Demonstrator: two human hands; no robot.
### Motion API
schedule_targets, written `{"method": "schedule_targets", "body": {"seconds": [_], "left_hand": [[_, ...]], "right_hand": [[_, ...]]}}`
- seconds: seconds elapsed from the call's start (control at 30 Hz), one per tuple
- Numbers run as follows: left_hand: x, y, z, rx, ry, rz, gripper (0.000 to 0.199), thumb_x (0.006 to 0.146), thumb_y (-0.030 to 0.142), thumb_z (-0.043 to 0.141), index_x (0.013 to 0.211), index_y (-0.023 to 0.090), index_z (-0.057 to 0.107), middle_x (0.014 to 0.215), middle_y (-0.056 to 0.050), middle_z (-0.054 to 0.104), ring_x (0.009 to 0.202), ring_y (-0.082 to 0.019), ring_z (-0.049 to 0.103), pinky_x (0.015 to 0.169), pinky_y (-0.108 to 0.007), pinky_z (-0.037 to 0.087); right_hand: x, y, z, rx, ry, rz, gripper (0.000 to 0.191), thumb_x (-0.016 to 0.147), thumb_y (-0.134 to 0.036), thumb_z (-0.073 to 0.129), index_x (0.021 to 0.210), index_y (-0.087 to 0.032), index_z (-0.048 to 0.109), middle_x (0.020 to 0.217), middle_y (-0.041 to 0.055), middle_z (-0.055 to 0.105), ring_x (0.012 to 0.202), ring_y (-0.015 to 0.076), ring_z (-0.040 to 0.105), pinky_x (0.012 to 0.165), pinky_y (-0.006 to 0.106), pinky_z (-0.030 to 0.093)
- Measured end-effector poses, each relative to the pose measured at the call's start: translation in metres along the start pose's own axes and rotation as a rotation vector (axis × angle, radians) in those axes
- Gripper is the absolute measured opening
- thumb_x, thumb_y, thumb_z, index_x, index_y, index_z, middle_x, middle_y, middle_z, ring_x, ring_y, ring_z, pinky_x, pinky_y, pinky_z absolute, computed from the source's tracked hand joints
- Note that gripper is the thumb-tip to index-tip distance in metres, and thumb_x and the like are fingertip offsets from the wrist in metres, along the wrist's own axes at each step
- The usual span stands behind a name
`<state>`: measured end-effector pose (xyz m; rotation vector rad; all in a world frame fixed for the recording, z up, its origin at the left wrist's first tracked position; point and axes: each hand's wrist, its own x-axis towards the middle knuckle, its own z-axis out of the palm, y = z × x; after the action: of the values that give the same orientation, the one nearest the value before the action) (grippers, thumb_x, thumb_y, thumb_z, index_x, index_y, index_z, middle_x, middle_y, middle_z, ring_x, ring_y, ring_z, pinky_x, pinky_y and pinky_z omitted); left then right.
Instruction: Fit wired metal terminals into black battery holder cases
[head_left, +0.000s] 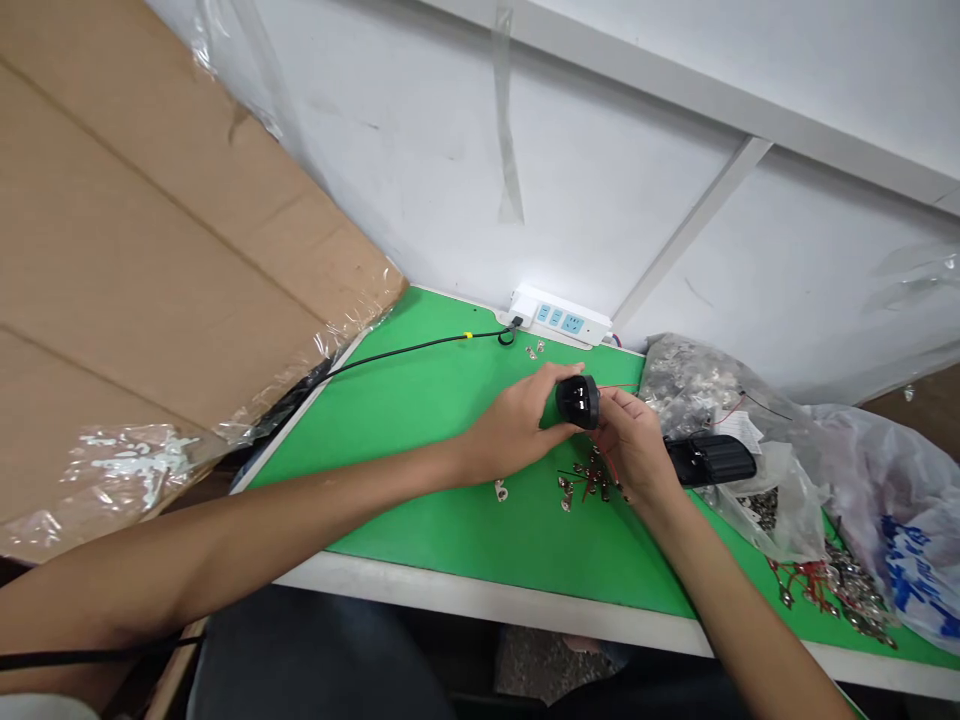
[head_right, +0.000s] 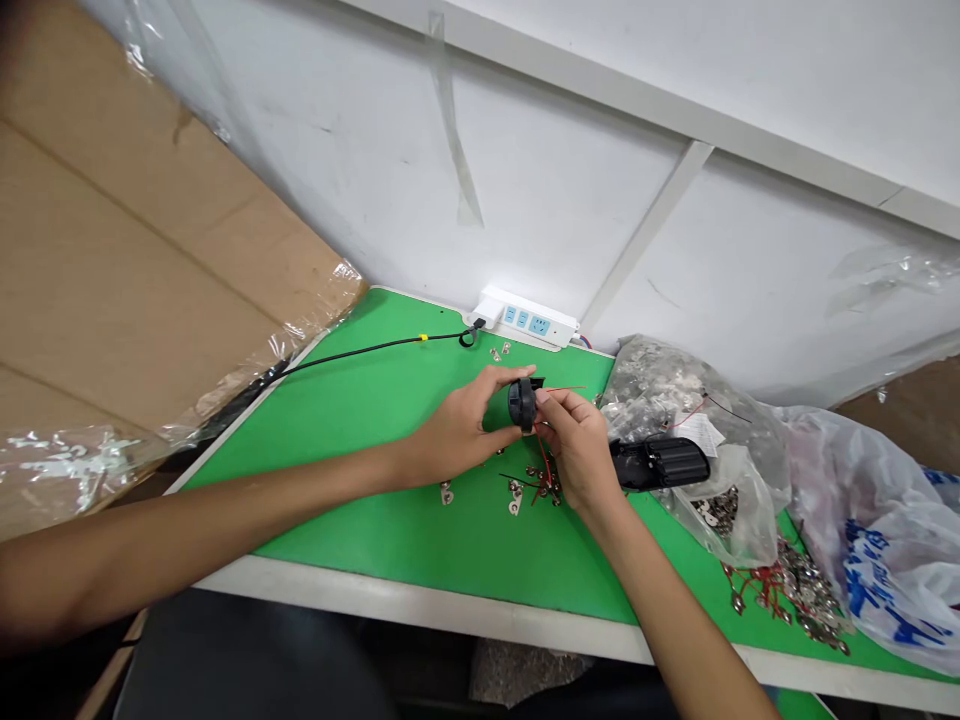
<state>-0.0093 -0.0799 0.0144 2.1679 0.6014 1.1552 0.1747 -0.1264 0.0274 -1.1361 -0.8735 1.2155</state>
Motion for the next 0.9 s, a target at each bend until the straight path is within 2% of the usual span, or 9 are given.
{"method": "schedule_targets", "body": {"seconds": [0.27, 0.4, 0.7, 0.9], "left_hand": [[-0.002, -0.004, 0.001, 0.043, 0.004, 0.050, 0.061, 0.098, 0.023, 0.073, 0.152, 0.026, 0.047, 0.154, -0.012, 0.062, 0.145, -0.031, 0.060, 0.122, -0.056, 0.051], [-0.003, -0.005, 0.001, 0.080, -0.026, 0.040, 0.062, 0.096, 0.019, 0.074, 0.151, 0.024, 0.047, 0.151, -0.012, 0.064, 0.143, -0.032, 0.062, 0.120, -0.054, 0.053], [-0.006, -0.001, 0.001, 0.149, -0.019, 0.052, 0.062, 0.096, 0.020, 0.074, 0.152, 0.025, 0.047, 0.147, -0.011, 0.067, 0.141, -0.032, 0.064, 0.116, -0.053, 0.056], [-0.010, -0.001, 0.004, 0.240, -0.008, 0.055, 0.061, 0.099, 0.023, 0.072, 0.153, 0.024, 0.044, 0.148, -0.013, 0.066, 0.141, -0.033, 0.064, 0.115, -0.053, 0.056]], "right_hand": [[0.000, 0.000, -0.001, -0.029, 0.043, 0.015, 0.035, 0.072, -0.048, 0.097, 0.084, -0.021, 0.078, 0.085, 0.0017, 0.071, 0.073, 0.0145, 0.060, 0.066, 0.026, 0.051], [0.000, 0.000, -0.001, -0.021, 0.042, 0.030, 0.033, 0.070, -0.045, 0.098, 0.080, -0.021, 0.078, 0.079, 0.0001, 0.069, 0.070, 0.0125, 0.056, 0.065, 0.024, 0.048], [0.000, 0.006, 0.000, 0.061, -0.004, 0.062, 0.029, 0.075, -0.042, 0.096, 0.086, -0.022, 0.078, 0.080, -0.0002, 0.069, 0.072, 0.0138, 0.059, 0.066, 0.026, 0.049], [0.000, 0.012, 0.004, 0.080, 0.016, 0.044, 0.031, 0.076, -0.043, 0.095, 0.086, -0.022, 0.074, 0.078, -0.0010, 0.067, 0.069, 0.0147, 0.057, 0.063, 0.028, 0.047]]}}
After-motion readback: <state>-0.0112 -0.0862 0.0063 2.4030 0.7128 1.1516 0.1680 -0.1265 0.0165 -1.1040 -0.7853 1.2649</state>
